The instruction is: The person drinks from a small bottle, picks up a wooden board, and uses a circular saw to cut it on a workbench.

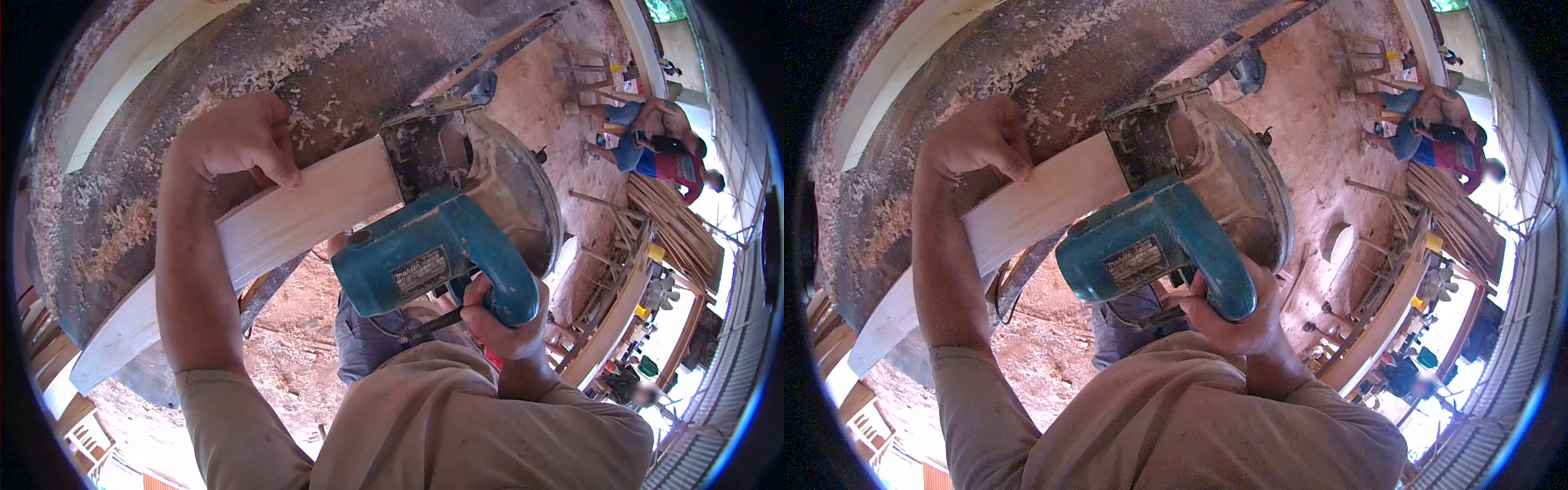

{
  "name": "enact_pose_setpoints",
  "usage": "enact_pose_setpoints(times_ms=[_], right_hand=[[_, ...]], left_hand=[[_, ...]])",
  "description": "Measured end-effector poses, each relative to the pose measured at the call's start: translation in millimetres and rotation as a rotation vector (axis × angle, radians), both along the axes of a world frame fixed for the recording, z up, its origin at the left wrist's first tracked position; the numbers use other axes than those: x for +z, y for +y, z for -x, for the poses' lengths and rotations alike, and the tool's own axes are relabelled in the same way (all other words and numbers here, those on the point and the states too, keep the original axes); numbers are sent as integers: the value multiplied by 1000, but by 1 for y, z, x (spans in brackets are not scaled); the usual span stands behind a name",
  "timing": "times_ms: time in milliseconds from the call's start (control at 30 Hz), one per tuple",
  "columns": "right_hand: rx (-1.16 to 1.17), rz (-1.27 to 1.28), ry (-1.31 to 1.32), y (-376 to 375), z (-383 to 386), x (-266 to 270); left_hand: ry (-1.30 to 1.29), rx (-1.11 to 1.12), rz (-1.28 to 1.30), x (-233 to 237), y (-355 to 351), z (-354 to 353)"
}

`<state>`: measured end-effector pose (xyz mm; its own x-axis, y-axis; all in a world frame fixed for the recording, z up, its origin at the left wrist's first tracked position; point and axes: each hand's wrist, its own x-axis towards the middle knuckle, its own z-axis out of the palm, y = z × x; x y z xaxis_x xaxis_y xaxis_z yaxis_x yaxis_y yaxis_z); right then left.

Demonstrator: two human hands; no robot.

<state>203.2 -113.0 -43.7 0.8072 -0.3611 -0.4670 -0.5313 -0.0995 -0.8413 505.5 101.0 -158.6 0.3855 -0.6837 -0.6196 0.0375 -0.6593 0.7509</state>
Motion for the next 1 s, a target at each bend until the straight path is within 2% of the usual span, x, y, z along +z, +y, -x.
enact_pose_setpoints(times_ms=[167, 567, 767, 867, 1000], right_hand=[[-6, -1, -12, 1, 0, -2], [79, -15, -25, -4, -6, 0], [32, -43, -41, -3, -4, -3], [0, -89, -42, -3, -2, -4], [36, -76, -41, -6, -1, -5]], left_hand=[[22, 40, 24, -3, 2, 2], [-55, -19, 18, 3, -1, 3], [-32, -26, 38, 1, 1, 3], [-98, -51, 39, 3, 1, 3], [-51, -12, 63, 2, 2, 6]])
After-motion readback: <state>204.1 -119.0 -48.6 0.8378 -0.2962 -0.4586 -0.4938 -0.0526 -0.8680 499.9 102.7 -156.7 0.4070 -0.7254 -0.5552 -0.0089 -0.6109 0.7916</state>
